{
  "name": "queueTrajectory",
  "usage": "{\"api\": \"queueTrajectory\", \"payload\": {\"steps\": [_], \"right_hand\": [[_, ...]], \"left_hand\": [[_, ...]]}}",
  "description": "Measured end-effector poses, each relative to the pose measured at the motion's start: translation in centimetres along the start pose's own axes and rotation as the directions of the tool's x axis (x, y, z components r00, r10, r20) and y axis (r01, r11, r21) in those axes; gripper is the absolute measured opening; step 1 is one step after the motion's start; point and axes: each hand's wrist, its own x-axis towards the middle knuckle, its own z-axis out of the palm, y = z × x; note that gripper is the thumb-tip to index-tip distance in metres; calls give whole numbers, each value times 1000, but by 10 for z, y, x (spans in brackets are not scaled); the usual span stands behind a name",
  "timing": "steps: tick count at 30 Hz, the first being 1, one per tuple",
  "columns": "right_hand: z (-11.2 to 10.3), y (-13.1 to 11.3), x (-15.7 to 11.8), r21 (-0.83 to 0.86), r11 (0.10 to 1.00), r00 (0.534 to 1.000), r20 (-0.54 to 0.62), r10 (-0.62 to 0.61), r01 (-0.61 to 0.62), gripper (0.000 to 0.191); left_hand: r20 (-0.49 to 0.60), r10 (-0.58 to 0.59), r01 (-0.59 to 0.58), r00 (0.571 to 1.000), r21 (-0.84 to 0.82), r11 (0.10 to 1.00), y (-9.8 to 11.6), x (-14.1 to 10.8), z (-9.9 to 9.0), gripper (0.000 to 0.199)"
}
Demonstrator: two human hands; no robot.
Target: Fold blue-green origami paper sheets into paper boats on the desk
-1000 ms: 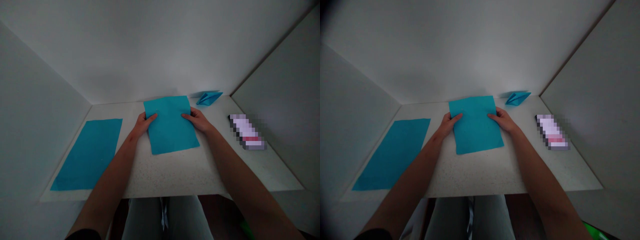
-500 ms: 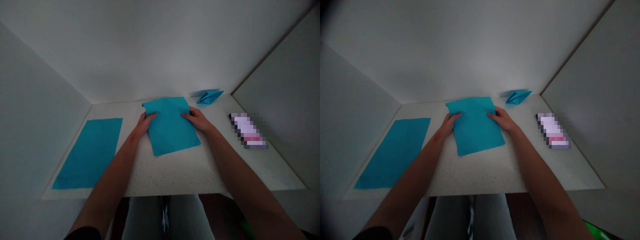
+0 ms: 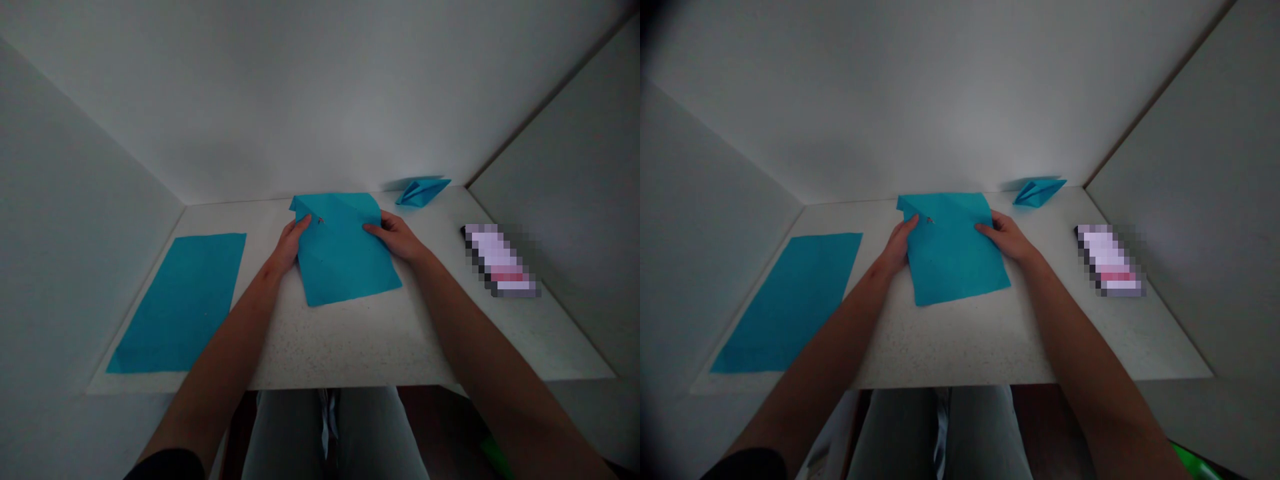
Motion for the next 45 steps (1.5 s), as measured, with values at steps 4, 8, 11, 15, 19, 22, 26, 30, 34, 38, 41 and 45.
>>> {"api": "queueTrajectory", "payload": {"steps": [4, 8, 11, 15, 19, 22, 26, 30, 34, 38, 41, 45], "right_hand": [[1, -1, -1, -12, 1000, 1000, -13, 4, -5, 56], [2, -1, -1, 10, 1000, 1000, -13, 24, -23, 56], [1, 0, -1, 25, 999, 999, -19, 31, -31, 54], [0, 2, 0, 14, 1000, 999, -31, 13, -12, 52], [-1, 2, 0, -14, 1000, 999, -35, -3, 2, 54], [0, 1, -1, -14, 1000, 999, -44, -3, 2, 55], [1, 1, -1, 11, 1000, 999, -40, 8, -8, 55], [1, 1, 0, -2, 1000, 999, -38, 9, -9, 56], [1, 1, 0, -17, 1000, 999, -40, -1, 1, 56], [1, -1, -1, -18, 1000, 999, -48, -5, 4, 54], [1, -1, -1, -16, 1000, 999, -48, 5, -6, 54], [0, 0, 0, -15, 1000, 999, -44, 17, -18, 55]], "left_hand": [[17, 5, -6, 1000, 52, 999, -3, 3, -3, 70], [19, -23, 22, 1000, 54, 998, -6, 7, -5, 73], [18, -47, 46, 999, 58, 997, -6, 8, -5, 76], [25, -49, 48, 998, 69, 996, -6, 9, -3, 77], [15, -40, 39, 999, 66, 997, -5, 9, -4, 72], [-19, -10, 12, 1000, 112, 994, -5, 6, -3, 65], [-59, 8, -1, 998, 125, 992, -4, 2, 0, 62], [-60, 30, -22, 998, 135, 991, -5, 1, 0, 63], [-68, 69, -56, 995, 185, 981, -7, 3, -2, 62], [-72, 81, -65, 994, 205, 977, -7, 3, -2, 60], [-59, 94, -79, 994, 221, 972, -6, 2, -2, 61], [-5, 130, -124, 991, 277, 953, -6, 1, -3, 62]]}}
